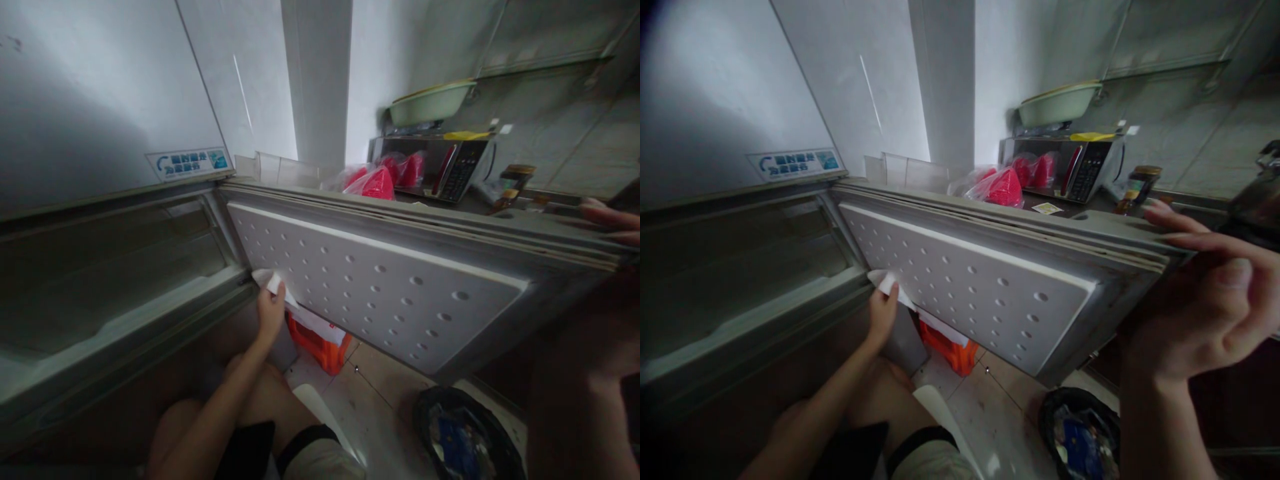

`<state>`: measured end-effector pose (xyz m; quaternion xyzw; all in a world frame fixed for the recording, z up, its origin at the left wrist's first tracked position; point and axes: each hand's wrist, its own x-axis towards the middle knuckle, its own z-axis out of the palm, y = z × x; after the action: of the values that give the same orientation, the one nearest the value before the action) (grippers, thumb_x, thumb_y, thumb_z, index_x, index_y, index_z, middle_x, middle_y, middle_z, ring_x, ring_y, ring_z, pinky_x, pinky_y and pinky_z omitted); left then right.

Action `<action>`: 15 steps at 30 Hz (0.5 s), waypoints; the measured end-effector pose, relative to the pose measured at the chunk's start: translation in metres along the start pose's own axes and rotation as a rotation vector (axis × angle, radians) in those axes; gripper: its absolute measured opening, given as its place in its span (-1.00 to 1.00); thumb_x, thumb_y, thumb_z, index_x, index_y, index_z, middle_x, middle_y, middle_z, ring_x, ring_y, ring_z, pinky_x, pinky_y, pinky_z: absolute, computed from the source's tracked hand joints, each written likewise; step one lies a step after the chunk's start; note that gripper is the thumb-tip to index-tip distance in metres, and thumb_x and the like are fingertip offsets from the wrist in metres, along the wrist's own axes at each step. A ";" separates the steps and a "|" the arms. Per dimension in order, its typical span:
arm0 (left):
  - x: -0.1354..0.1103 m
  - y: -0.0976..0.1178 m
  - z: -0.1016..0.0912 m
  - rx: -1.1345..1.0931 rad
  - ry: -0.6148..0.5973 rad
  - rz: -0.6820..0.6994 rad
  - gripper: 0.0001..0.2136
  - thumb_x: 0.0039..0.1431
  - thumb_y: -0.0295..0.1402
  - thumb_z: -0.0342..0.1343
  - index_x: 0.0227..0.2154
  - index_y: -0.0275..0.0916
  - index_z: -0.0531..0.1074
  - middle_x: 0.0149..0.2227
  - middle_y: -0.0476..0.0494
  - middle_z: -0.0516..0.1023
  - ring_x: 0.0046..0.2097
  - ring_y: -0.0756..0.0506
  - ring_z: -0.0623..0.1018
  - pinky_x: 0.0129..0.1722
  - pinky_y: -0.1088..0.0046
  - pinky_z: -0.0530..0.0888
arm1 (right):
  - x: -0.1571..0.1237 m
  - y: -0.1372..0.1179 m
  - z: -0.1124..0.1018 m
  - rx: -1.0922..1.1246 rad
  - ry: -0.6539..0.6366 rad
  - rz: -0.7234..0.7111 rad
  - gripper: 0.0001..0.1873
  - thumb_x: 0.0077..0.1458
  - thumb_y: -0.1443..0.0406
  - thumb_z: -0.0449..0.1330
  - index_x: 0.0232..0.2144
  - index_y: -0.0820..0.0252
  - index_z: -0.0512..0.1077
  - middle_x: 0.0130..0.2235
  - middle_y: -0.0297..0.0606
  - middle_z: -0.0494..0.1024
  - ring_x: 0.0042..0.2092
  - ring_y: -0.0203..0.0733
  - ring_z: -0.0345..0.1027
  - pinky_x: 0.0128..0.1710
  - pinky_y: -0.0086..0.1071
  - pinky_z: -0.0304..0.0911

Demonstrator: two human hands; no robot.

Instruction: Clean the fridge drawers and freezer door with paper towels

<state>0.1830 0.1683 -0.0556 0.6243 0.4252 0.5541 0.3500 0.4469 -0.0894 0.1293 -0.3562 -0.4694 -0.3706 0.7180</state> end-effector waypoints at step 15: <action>-0.173 0.126 0.084 0.193 -0.730 1.285 -0.90 0.14 -0.33 0.05 -0.46 -0.20 0.34 -0.45 0.01 0.41 -0.34 -0.04 0.42 -0.40 0.41 0.30 | -0.005 -0.029 0.021 -0.095 0.069 0.054 -0.82 0.09 0.26 -0.01 -0.47 0.11 0.36 -0.40 -0.30 0.48 -0.16 0.02 0.47 0.00 0.13 0.19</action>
<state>0.2796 -0.0372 -0.0208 0.9222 -0.1201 0.3672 0.0200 0.4123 -0.0844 0.1359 -0.3893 -0.4166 -0.3850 0.7257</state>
